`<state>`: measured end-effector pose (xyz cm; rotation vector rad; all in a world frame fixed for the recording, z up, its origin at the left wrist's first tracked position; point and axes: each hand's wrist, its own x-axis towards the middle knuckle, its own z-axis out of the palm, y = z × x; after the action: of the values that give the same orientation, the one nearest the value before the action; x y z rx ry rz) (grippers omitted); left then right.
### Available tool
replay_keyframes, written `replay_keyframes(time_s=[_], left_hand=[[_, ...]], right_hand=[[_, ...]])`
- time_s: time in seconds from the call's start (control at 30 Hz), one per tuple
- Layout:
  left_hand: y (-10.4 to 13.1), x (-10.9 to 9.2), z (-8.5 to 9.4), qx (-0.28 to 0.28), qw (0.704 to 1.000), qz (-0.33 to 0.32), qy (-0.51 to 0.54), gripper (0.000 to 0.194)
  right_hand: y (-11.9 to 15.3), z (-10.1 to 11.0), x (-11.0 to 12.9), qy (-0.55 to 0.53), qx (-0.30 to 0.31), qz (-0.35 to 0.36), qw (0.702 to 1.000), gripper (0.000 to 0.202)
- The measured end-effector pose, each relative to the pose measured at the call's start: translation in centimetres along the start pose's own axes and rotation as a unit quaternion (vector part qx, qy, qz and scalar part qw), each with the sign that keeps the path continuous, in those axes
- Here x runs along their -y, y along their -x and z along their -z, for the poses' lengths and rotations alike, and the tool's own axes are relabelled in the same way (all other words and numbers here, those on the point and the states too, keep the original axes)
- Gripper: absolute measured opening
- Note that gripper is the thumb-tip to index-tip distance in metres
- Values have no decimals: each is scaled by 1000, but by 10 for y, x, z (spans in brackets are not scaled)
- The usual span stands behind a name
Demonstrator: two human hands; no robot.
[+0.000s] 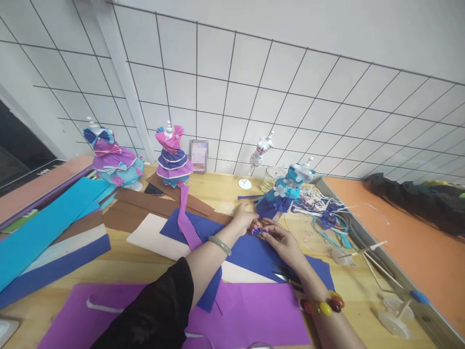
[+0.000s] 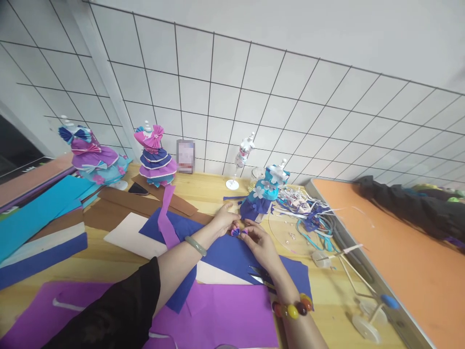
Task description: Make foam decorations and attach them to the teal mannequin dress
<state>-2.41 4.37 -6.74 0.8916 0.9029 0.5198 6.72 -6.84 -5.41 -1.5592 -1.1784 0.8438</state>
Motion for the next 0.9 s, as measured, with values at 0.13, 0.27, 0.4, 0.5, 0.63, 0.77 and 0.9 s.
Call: replay_keyframes(time_s=[0.13,0.27,0.4,0.5,0.63,0.77,0.9], left_hand=[[2,-2,0,6,1000,2,-16,73],[3,-3,0,9,999,6,-30,71],[2,-3,0,9,999,7,-34,71],[1,-2,0,11,999,4,-36,71],[-1,-1,0,13,999,-1,-36,70],[-4,0,0,16,999,-10,-27,69],[-5,0,0,16,1000,-23,-10,67]], right_hand=[[0,0,0,24,8,28,999,22],[-1,1,-1,35,4,42,998,22],[-3,1,-3,39,10,41,998,23],[-4,2,-7,44,18,40,998,23],[-5,2,-11,47,23,42,998,22],[-5,1,-9,27,25,33,999,22],[-3,2,-4,3,23,15,1000,22]])
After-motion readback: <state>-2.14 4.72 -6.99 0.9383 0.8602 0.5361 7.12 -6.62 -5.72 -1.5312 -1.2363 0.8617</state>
